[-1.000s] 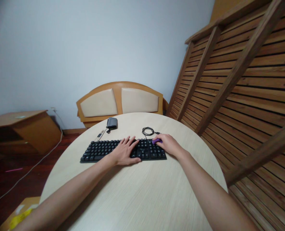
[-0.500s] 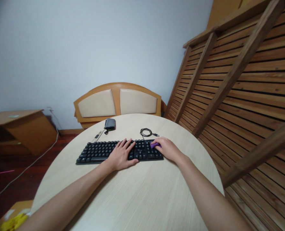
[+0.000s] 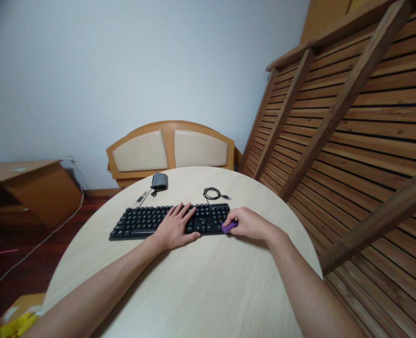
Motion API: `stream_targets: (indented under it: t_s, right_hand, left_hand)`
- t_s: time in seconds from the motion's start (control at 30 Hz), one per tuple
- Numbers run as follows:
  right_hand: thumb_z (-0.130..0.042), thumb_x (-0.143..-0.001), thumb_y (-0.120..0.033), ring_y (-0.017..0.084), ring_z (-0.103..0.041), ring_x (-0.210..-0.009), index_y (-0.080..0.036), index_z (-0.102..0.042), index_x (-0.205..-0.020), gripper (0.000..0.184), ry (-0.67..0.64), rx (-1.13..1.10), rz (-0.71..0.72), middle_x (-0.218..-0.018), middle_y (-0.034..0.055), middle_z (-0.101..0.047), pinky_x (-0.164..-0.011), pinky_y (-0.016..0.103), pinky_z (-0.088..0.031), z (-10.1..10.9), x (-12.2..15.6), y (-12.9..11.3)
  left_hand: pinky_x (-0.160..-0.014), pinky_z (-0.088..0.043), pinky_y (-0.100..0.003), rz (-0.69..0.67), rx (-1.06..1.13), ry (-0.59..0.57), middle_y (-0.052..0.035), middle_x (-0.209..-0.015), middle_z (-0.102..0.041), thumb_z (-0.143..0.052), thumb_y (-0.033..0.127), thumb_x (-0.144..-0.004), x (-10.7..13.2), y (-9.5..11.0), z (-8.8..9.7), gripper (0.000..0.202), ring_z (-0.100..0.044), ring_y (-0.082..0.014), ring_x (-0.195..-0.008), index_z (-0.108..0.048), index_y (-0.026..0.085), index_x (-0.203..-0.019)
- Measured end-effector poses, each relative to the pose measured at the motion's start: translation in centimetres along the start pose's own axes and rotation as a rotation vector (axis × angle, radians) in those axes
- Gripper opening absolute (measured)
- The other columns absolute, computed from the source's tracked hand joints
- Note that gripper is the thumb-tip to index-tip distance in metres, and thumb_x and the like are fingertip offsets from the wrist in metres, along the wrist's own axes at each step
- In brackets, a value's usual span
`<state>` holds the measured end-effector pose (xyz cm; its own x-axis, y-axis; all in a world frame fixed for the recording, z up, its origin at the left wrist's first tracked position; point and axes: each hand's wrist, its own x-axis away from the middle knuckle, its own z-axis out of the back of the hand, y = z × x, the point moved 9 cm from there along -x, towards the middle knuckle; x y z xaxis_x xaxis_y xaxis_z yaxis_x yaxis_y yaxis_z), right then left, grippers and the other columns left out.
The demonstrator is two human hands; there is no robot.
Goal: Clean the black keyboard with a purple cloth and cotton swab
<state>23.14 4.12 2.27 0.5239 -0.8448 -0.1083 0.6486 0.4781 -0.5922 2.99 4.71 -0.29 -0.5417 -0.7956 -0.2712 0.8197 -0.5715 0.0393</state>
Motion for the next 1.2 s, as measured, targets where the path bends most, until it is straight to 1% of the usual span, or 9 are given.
stream_targets:
  t_s: [0.07, 0.13, 0.2, 0.33, 0.43, 0.53, 0.67, 0.9, 1.2]
  right_hand:
    - [-0.066, -0.069, -0.013, 0.019, -0.069, -0.078, -0.021, -0.079, -0.084, 0.021, -0.02, -0.042, -0.015, -0.084, 0.002, -0.076, -0.07, 0.026, -0.051, -0.3, 0.2, 0.2]
    - [-0.065, -0.073, -0.015, 0.018, -0.069, -0.078, -0.021, -0.079, -0.088, 0.021, 0.016, -0.077, -0.013, -0.088, 0.0025, -0.077, -0.07, 0.027, -0.052, -0.1, 0.2, 0.4]
    - [-0.063, -0.079, -0.019, 0.019, -0.07, -0.084, -0.022, -0.078, -0.094, 0.021, 0.145, -0.066, 0.016, -0.095, 0.0033, -0.077, -0.076, 0.029, -0.053, 0.8, 0.1, 0.5]
    - [-0.058, -0.088, -0.021, 0.023, -0.067, -0.102, -0.025, -0.076, -0.104, 0.024, 0.457, 0.089, 0.08, -0.109, 0.0045, -0.075, -0.096, 0.039, -0.05, 2.8, -0.5, 0.4]
    - [-0.057, -0.09, -0.019, 0.024, -0.065, -0.109, -0.027, -0.075, -0.109, 0.027, 0.514, 0.171, 0.111, -0.115, 0.0041, -0.074, -0.1, 0.043, -0.048, 2.4, -1.6, 0.5]
    - [-0.058, -0.091, -0.02, 0.024, -0.064, -0.11, -0.03, -0.075, -0.111, 0.028, 0.475, 0.205, 0.121, -0.118, 0.0026, -0.074, -0.099, 0.044, -0.049, 1.4, -2.8, 1.0]
    - [-0.058, -0.092, -0.022, 0.025, -0.065, -0.103, -0.03, -0.075, -0.11, 0.027, 0.386, 0.207, 0.126, -0.112, 0.0023, -0.075, -0.094, 0.043, -0.05, 0.4, -3.5, 1.4]
    - [-0.06, -0.09, -0.019, 0.024, -0.065, -0.101, -0.026, -0.076, -0.108, 0.025, 0.275, 0.208, 0.165, -0.107, 0.005, -0.075, -0.093, 0.04, -0.048, 0.3, -2.7, 0.3]
    - [-0.064, -0.083, -0.019, 0.021, -0.068, -0.093, -0.028, -0.08, -0.099, 0.023, 0.142, 0.154, 0.175, -0.099, 0.0024, -0.077, -0.088, 0.033, -0.049, 0.0, -1.6, -0.9]
  left_hand:
    - [-0.118, -0.022, -0.056, -0.002, -0.009, -0.004, -0.0136, -0.161, -0.031, -0.039, 0.082, -0.085, 0.0, 0.0, 0.0, 0.094, -0.025, -0.0416, -0.147, -0.035, 0.018, -0.154]
    - [-0.118, -0.022, -0.056, -0.005, -0.013, -0.008, -0.0139, -0.161, -0.031, -0.039, 0.081, -0.085, 0.0, 0.0, -0.1, 0.093, -0.025, -0.0412, -0.147, -0.036, 0.019, -0.154]
    - [-0.118, -0.022, -0.057, -0.008, -0.009, -0.009, -0.0141, -0.161, -0.032, -0.039, 0.081, -0.086, 0.0, 0.1, 0.0, 0.092, -0.026, -0.041, -0.147, -0.037, 0.019, -0.154]
    - [-0.118, -0.022, -0.057, -0.011, 0.0, -0.002, -0.0141, -0.161, -0.032, -0.039, 0.081, -0.086, 0.1, 0.2, 0.1, 0.091, -0.026, -0.0406, -0.147, -0.038, 0.019, -0.153]
    - [-0.119, -0.022, -0.056, -0.01, -0.002, -0.005, -0.0142, -0.161, -0.032, -0.039, 0.081, -0.086, 0.1, 0.2, 0.1, 0.091, -0.026, -0.0407, -0.147, -0.038, 0.019, -0.153]
    - [-0.119, -0.022, -0.056, -0.007, 0.004, 0.003, -0.0132, -0.161, -0.032, -0.041, 0.08, -0.086, 0.1, 0.1, 0.1, 0.091, -0.026, -0.0408, -0.147, -0.038, 0.02, -0.153]
    - [-0.119, -0.021, -0.057, -0.003, 0.017, 0.003, -0.0131, -0.161, -0.032, -0.041, 0.081, -0.085, 0.1, 0.0, 0.0, 0.091, -0.025, -0.0416, -0.147, -0.038, 0.02, -0.153]
    - [-0.118, -0.021, -0.057, -0.001, 0.002, -0.007, -0.0141, -0.16, -0.032, -0.04, 0.081, -0.085, 0.1, 0.1, 0.3, 0.092, -0.025, -0.0425, -0.147, -0.038, 0.019, -0.153]
    - [-0.118, -0.022, -0.056, 0.002, -0.011, 0.009, -0.0116, -0.16, -0.034, -0.039, 0.082, -0.084, 0.1, 0.0, 0.1, 0.091, -0.027, -0.0412, -0.147, -0.038, 0.022, -0.153]
